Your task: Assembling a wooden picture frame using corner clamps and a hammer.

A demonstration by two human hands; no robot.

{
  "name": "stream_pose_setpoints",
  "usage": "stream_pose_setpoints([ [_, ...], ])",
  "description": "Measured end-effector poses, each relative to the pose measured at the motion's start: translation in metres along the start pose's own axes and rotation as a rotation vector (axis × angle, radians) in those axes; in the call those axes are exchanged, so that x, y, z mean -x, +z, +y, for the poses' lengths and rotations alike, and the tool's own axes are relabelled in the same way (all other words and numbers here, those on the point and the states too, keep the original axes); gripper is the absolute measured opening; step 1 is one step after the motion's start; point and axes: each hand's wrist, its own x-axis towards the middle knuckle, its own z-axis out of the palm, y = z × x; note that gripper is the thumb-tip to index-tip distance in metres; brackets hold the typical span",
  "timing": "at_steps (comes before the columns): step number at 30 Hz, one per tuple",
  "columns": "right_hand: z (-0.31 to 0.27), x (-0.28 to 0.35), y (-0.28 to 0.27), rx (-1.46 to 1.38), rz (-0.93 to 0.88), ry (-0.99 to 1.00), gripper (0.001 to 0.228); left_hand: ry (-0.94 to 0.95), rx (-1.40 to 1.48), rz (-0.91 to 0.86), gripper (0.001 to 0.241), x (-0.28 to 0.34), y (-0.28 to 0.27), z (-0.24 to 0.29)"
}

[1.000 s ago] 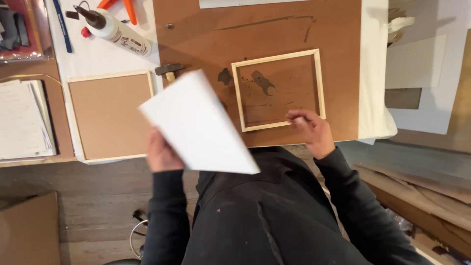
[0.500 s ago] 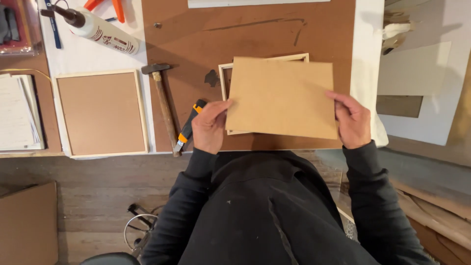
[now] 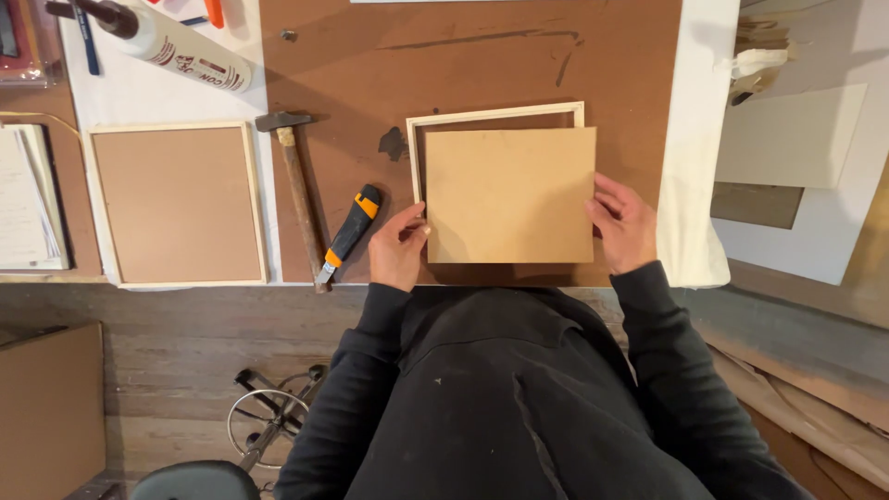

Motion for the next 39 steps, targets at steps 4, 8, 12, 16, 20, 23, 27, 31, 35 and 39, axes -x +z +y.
stream_pose_setpoints([
  [4, 0.0, -0.015, 0.005, 0.04, -0.026, -0.024, 0.041, 0.021, -0.05, 0.014, 0.033, -0.007, -0.002, -0.012],
  [8, 0.002, -0.026, 0.006, 0.086, -0.034, -0.052, 0.042, -0.048, 0.073, 0.014, 0.033, -0.011, -0.002, -0.01],
  [12, -0.002, -0.03, 0.006, 0.104, -0.046, -0.033, 0.042, -0.073, 0.104, 0.007, 0.032, -0.014, -0.002, -0.002],
  [16, 0.018, -0.041, 0.004, 0.132, -0.045, -0.104, 0.042, -0.072, 0.062, 0.016, 0.03, -0.017, -0.001, -0.007],
  [20, 0.013, -0.038, 0.007, 0.121, -0.046, -0.121, 0.041, -0.041, 0.064, 0.01, 0.03, -0.017, -0.002, -0.008],
  [23, 0.018, -0.041, 0.006, 0.177, -0.036, -0.145, 0.039, -0.041, 0.077, 0.008, 0.029, -0.017, -0.002, -0.008],
  [27, 0.014, -0.04, 0.007, 0.188, -0.037, -0.132, 0.04, -0.042, 0.07, 0.006, 0.029, -0.018, -0.003, -0.009],
  [31, 0.026, -0.043, 0.007, 0.155, -0.022, -0.143, 0.04, -0.061, 0.069, 0.016, 0.029, -0.018, -0.003, -0.009],
  [35, 0.019, -0.042, 0.009, 0.222, -0.016, -0.156, 0.04, -0.07, 0.04, 0.033, 0.03, -0.021, -0.004, -0.005],
  [39, 0.01, -0.039, 0.013, 0.274, 0.011, -0.138, 0.039, -0.064, 0.024, 0.034, 0.028, -0.021, -0.007, 0.001],
])
